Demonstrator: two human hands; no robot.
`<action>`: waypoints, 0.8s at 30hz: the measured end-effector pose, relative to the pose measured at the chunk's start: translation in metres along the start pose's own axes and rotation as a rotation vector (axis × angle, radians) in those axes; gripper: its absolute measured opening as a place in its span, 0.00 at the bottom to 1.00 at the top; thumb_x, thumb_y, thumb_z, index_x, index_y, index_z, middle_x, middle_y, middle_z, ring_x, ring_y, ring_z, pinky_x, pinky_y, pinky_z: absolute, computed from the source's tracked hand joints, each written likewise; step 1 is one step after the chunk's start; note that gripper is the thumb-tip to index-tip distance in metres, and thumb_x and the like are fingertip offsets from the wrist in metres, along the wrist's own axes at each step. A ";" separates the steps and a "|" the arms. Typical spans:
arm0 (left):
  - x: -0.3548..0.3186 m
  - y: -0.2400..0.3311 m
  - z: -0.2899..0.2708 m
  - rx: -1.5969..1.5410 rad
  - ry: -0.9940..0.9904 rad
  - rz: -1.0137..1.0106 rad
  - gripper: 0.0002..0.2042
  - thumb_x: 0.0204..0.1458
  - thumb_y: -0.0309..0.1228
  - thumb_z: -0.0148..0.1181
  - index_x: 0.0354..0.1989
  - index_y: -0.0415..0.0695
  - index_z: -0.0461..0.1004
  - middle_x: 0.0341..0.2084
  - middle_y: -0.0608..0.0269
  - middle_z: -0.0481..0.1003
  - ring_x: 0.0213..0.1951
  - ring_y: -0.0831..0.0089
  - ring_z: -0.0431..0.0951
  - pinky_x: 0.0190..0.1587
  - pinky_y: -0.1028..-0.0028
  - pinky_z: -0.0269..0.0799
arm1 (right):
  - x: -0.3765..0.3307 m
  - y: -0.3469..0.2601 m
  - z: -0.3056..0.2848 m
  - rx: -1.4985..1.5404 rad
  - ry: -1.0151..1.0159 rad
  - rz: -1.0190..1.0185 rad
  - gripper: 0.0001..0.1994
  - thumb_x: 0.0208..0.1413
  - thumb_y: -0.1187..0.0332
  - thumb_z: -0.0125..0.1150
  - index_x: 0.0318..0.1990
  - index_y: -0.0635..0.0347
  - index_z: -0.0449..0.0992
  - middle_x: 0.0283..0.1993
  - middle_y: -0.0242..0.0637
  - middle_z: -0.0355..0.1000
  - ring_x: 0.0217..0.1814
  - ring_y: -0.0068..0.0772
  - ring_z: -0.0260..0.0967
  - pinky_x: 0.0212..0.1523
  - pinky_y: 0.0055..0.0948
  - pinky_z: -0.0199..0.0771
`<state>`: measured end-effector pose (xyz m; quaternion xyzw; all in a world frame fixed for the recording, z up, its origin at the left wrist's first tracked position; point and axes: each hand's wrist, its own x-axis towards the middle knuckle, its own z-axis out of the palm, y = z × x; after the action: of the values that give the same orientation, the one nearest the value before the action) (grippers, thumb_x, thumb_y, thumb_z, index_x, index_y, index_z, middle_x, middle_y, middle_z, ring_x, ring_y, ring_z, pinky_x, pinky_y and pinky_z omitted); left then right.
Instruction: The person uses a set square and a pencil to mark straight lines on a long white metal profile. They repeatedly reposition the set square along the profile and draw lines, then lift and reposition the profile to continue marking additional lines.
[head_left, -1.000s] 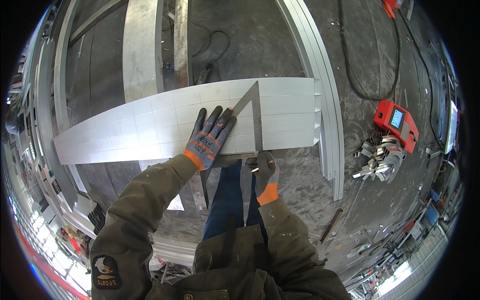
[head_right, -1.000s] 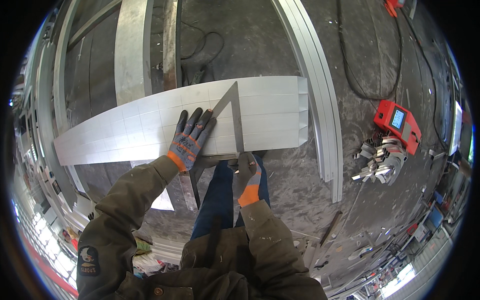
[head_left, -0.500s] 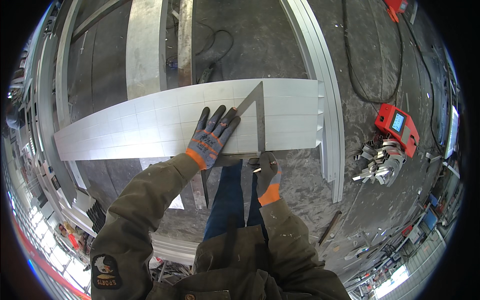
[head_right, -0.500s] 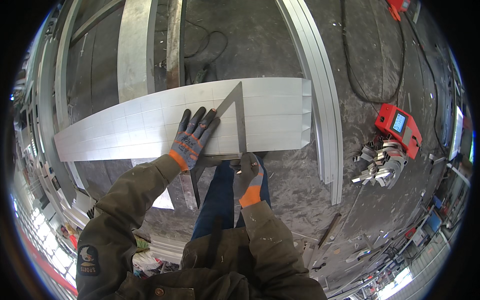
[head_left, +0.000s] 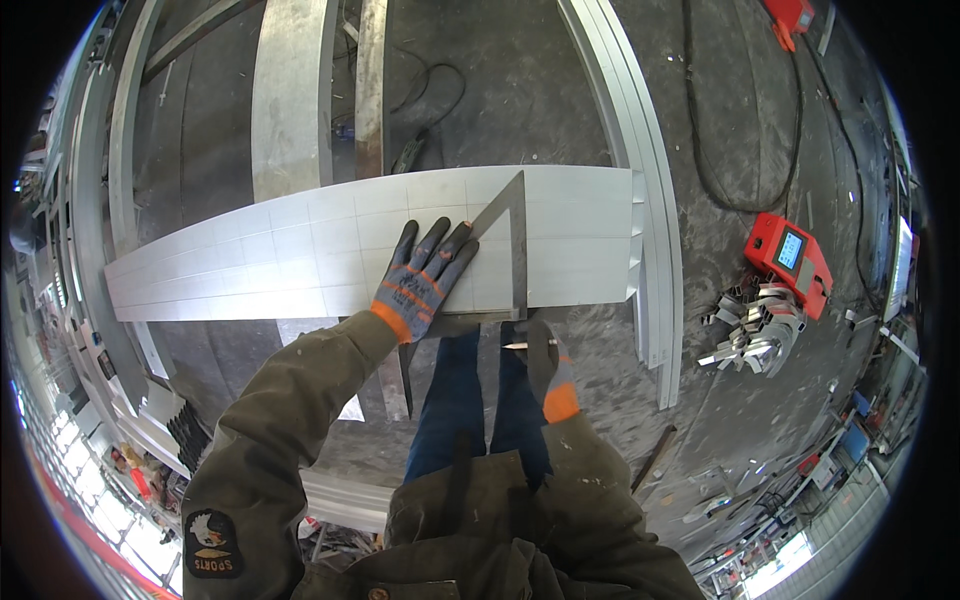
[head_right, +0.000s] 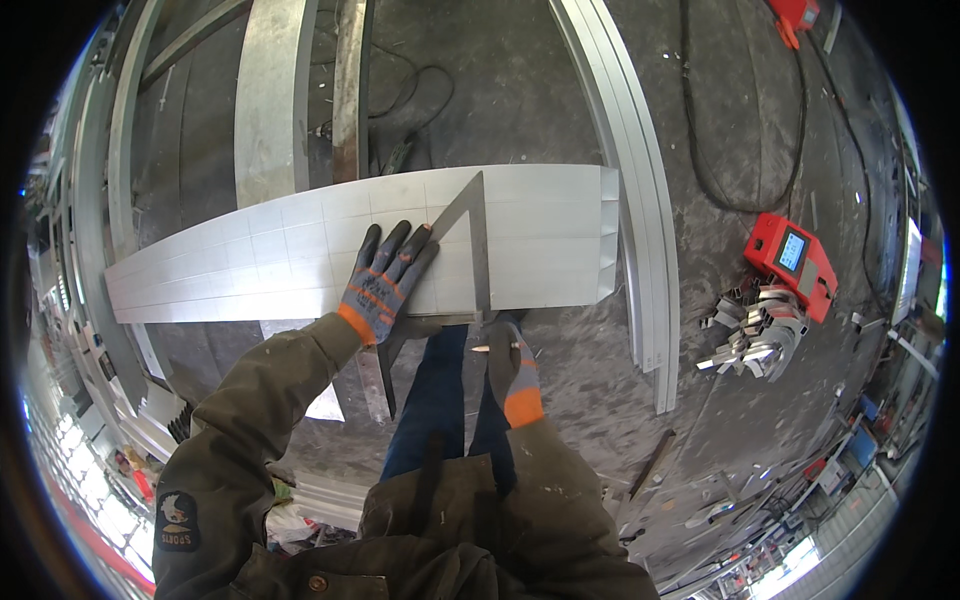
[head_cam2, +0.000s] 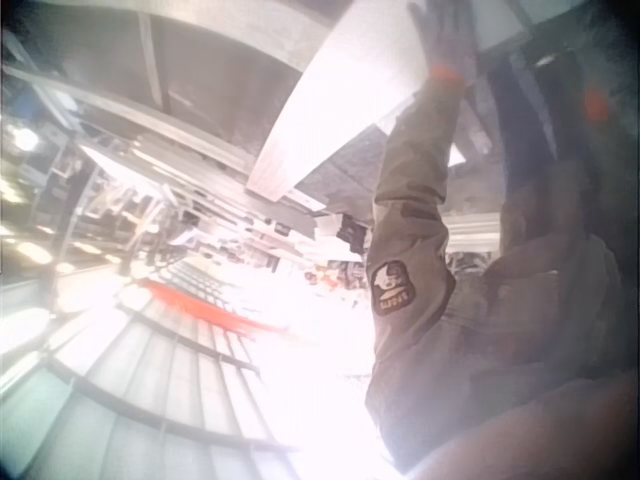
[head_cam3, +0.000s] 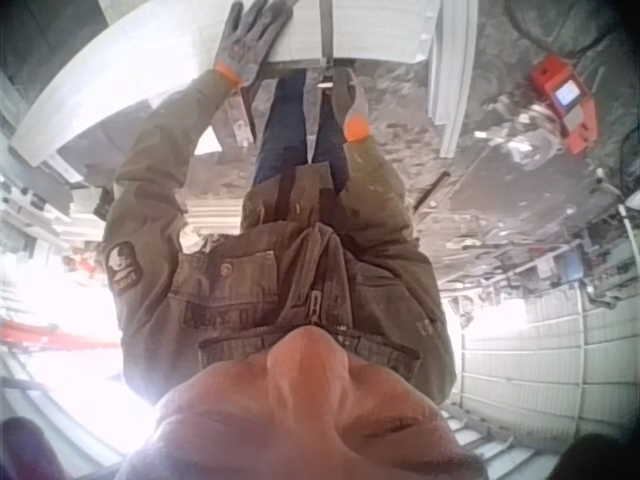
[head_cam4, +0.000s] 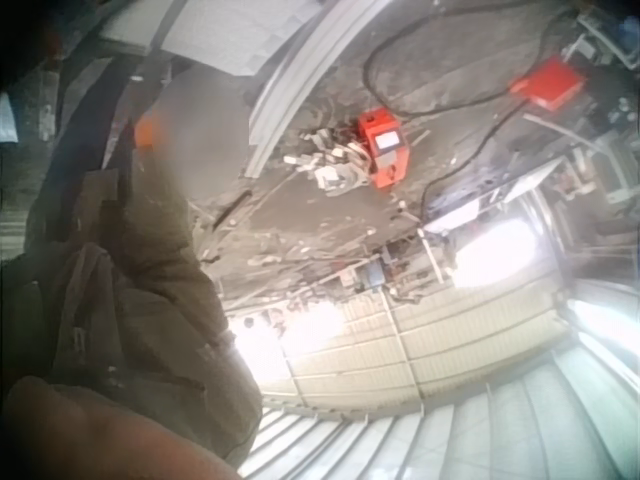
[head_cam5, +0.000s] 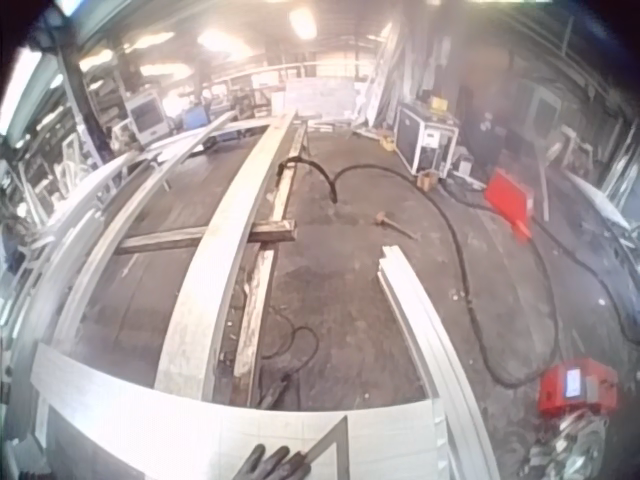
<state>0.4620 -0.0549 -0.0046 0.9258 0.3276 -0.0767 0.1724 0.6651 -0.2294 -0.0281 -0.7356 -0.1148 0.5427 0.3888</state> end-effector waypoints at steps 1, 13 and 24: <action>0.000 0.000 0.000 0.041 -0.014 0.001 0.58 0.48 0.73 0.60 0.80 0.45 0.53 0.81 0.51 0.47 0.80 0.50 0.46 0.80 0.41 0.37 | 0.001 -0.010 -0.012 -0.044 -0.090 -0.050 0.16 0.76 0.60 0.52 0.45 0.64 0.81 0.34 0.36 0.77 0.35 0.22 0.73 0.38 0.29 0.73; 0.001 0.000 0.002 0.089 0.021 0.010 0.55 0.52 0.71 0.58 0.81 0.47 0.52 0.81 0.52 0.48 0.80 0.49 0.47 0.80 0.42 0.37 | 0.081 -0.146 0.032 -0.360 0.116 -0.778 0.09 0.69 0.71 0.62 0.52 0.63 0.80 0.44 0.36 0.80 0.46 0.28 0.78 0.49 0.28 0.79; 0.000 0.001 0.003 0.146 0.029 0.016 0.50 0.55 0.63 0.58 0.81 0.48 0.51 0.82 0.53 0.47 0.81 0.50 0.46 0.81 0.43 0.36 | 0.111 -0.134 0.034 -0.096 -0.046 -0.608 0.17 0.74 0.61 0.54 0.58 0.62 0.81 0.56 0.36 0.78 0.54 0.25 0.75 0.57 0.23 0.79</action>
<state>0.4623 -0.0566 -0.0074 0.9395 0.3161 -0.0858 0.1002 0.7115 -0.0589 -0.0169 -0.6726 -0.3641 0.4118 0.4954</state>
